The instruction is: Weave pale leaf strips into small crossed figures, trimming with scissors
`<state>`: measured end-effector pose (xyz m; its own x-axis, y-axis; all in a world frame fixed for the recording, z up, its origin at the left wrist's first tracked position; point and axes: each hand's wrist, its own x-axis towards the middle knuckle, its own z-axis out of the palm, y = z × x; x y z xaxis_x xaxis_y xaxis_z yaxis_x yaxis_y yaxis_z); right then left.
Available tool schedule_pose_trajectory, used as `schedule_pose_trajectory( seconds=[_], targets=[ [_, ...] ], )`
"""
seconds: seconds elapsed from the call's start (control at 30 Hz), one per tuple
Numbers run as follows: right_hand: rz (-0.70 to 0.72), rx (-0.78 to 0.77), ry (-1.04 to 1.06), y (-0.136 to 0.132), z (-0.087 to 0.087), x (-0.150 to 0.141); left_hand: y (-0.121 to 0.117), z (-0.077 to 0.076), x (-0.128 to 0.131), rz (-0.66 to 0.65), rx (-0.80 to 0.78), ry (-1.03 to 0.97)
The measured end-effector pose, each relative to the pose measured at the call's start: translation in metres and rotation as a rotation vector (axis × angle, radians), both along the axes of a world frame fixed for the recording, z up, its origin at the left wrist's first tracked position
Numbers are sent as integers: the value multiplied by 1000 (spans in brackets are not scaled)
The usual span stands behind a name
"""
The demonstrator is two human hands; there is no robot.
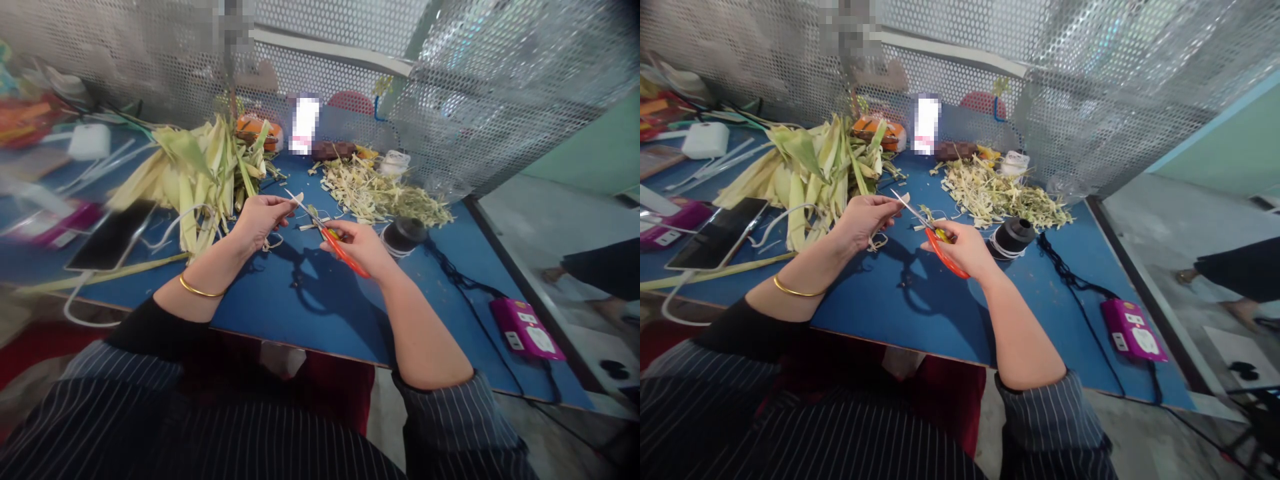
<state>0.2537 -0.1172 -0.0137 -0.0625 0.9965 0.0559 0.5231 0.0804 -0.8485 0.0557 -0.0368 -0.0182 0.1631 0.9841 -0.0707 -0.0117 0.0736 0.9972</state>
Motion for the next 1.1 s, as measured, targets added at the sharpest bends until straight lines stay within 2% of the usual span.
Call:
schedule_pose_trajectory(
  seconds=[0.23,0.37,0.47,0.57,0.73,0.83,0.9,1.0,1.1],
  targets=[
    [0,6,27,1,-4,-1,3,0,0,-15,-9,23],
    [-181,83,45,5,-10,0,3,0,0,6,-44,20],
    [-384,170,-224,7,-9,5,1,-2,1,11,-76,-37],
    [-496,135,-590,6,-6,7,-3,-3,3,-25,-92,-96],
    [-445,-76,-884,4,-5,3,-13,-4,9,-82,-154,-151],
    [-384,-99,-983,0,-6,0,-19,-3,12,-105,-155,-171],
    [-357,-55,-1028,-3,-5,-1,-23,-2,14,-113,-123,-163],
    [-378,109,-913,-6,-2,-3,-28,-1,17,-124,-62,-126],
    [-289,254,-451,-5,-3,-8,-34,-2,20,-171,-19,-71]
  ],
)
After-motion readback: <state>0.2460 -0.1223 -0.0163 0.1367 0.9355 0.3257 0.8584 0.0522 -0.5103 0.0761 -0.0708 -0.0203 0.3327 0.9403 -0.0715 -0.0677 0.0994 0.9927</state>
